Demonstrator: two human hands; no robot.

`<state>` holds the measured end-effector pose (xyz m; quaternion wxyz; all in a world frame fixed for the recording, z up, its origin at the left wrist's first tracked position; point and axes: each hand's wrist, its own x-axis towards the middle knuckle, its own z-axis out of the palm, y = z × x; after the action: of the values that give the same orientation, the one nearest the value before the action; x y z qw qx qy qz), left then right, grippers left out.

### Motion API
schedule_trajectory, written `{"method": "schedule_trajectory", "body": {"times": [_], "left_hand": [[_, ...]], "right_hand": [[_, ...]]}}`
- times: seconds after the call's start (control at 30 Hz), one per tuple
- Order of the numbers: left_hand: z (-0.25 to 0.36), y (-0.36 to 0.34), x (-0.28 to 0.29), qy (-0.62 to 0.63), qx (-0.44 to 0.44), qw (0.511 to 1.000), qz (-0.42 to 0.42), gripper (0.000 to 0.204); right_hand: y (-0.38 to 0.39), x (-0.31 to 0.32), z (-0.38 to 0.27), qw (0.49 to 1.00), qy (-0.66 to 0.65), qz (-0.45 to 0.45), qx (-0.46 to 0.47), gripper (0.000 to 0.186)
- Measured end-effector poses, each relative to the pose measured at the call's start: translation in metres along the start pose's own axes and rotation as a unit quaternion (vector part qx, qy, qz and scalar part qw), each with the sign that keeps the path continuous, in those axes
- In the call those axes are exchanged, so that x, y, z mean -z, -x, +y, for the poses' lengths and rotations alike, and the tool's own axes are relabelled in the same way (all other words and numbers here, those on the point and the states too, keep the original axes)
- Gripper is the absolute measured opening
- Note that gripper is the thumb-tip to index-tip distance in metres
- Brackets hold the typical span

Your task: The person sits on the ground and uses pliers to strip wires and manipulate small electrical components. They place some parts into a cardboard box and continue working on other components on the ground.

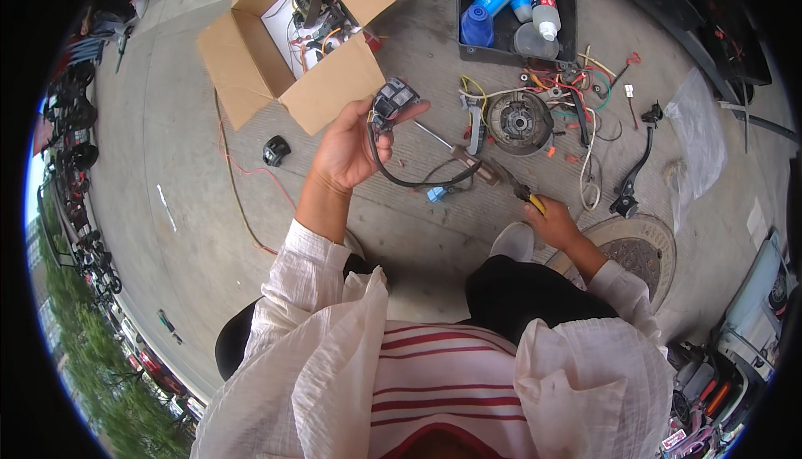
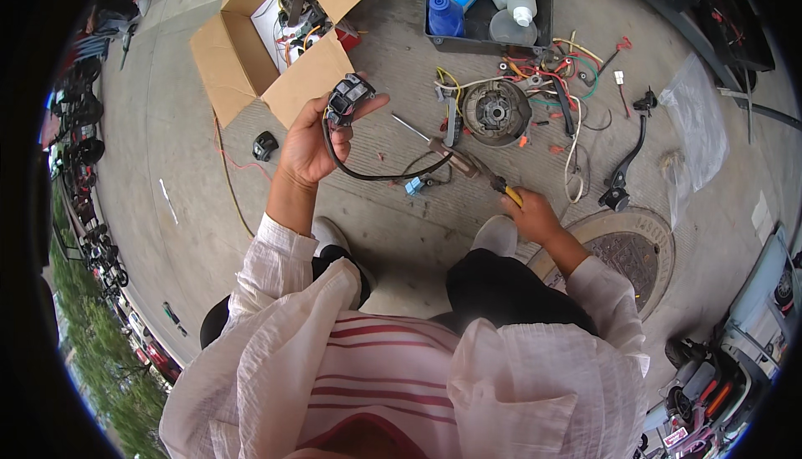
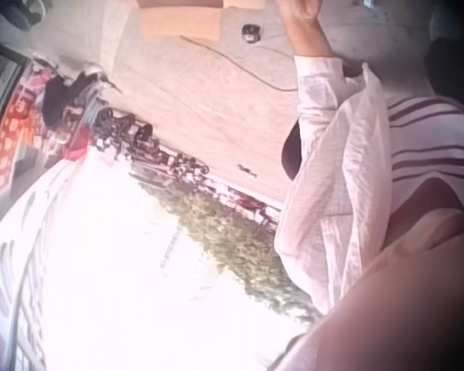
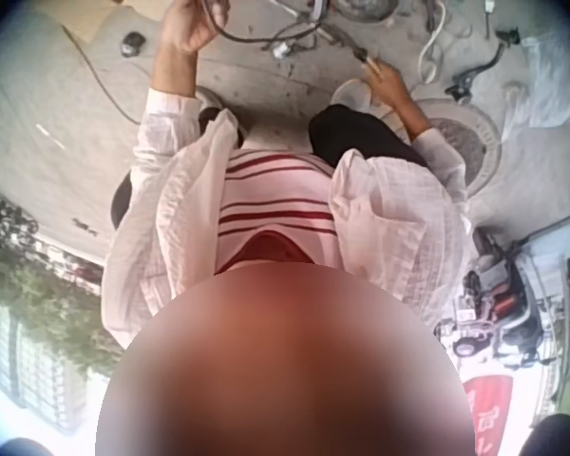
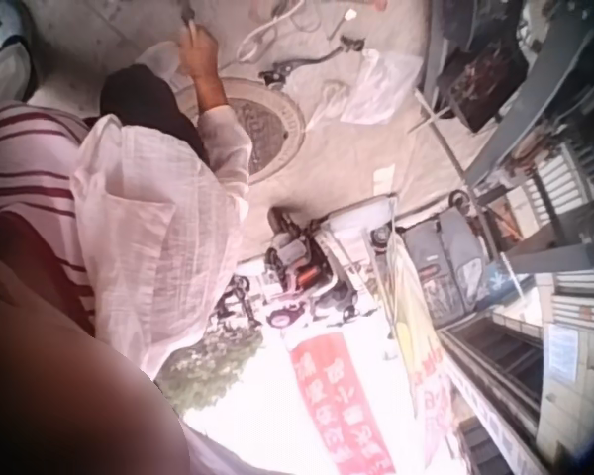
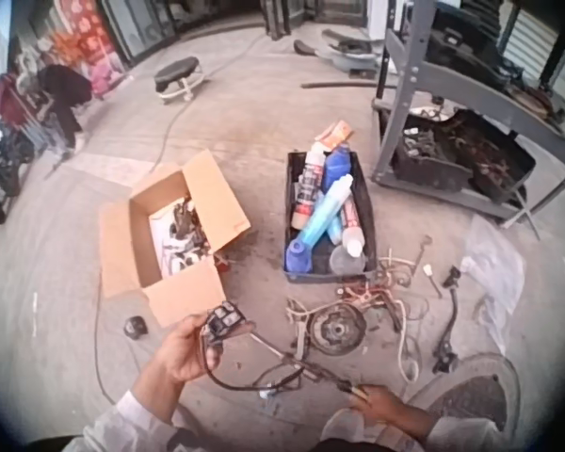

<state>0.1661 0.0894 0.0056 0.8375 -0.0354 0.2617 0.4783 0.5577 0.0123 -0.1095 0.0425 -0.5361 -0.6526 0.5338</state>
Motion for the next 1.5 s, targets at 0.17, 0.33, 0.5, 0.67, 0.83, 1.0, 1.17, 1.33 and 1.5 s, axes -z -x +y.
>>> {"method": "schedule_trajectory", "body": {"times": [0.17, 0.33, 0.5, 0.67, 0.83, 1.0, 1.17, 1.33, 1.5], "left_hand": [[0.004, 0.006, 0.023, -0.076, -0.032, 0.996, 0.014, 0.054], [-0.005, 0.001, 0.005, -0.053, -0.012, 0.998, -0.013, 0.05], [-0.013, -0.002, 0.004, -0.081, -0.017, 0.996, 0.021, 0.051], [-0.016, -0.003, -0.011, -0.15, -0.012, 0.988, -0.041, 0.06], [-0.016, 0.002, -0.015, -0.185, -0.022, 0.982, -0.023, 0.066], [-0.019, 0.001, -0.023, -0.226, -0.021, 0.974, -0.016, 0.063], [-0.02, -0.002, -0.031, -0.245, 0.004, 0.969, -0.027, 0.06], [-0.023, 0.006, -0.025, -0.229, 0.002, 0.972, -0.049, 0.057], [-0.025, 0.01, -0.041, -0.217, 0.002, 0.972, -0.088, 0.051]], "right_hand": [[0.002, 0.012, -0.057, 0.981, -0.075, 0.122, 0.129, 0.023], [-0.006, 0.04, -0.114, 0.966, -0.246, -0.029, 0.08, 0.019], [-0.021, 0.044, -0.157, 0.902, -0.363, -0.196, 0.126, 0.023], [-0.028, 0.039, -0.159, 0.858, -0.406, -0.31, 0.055, 0.024], [-0.024, 0.041, -0.159, 0.815, -0.462, -0.348, 0.029, 0.031], [-0.024, 0.045, -0.164, 0.82, -0.434, -0.374, 0.01, 0.036], [-0.027, 0.046, -0.163, 0.8, -0.461, -0.383, 0.03, 0.035], [-0.03, 0.04, -0.168, 0.771, -0.5, -0.39, 0.052, 0.03], [-0.023, 0.031, -0.165, 0.695, -0.598, -0.397, 0.04, 0.029]]}}
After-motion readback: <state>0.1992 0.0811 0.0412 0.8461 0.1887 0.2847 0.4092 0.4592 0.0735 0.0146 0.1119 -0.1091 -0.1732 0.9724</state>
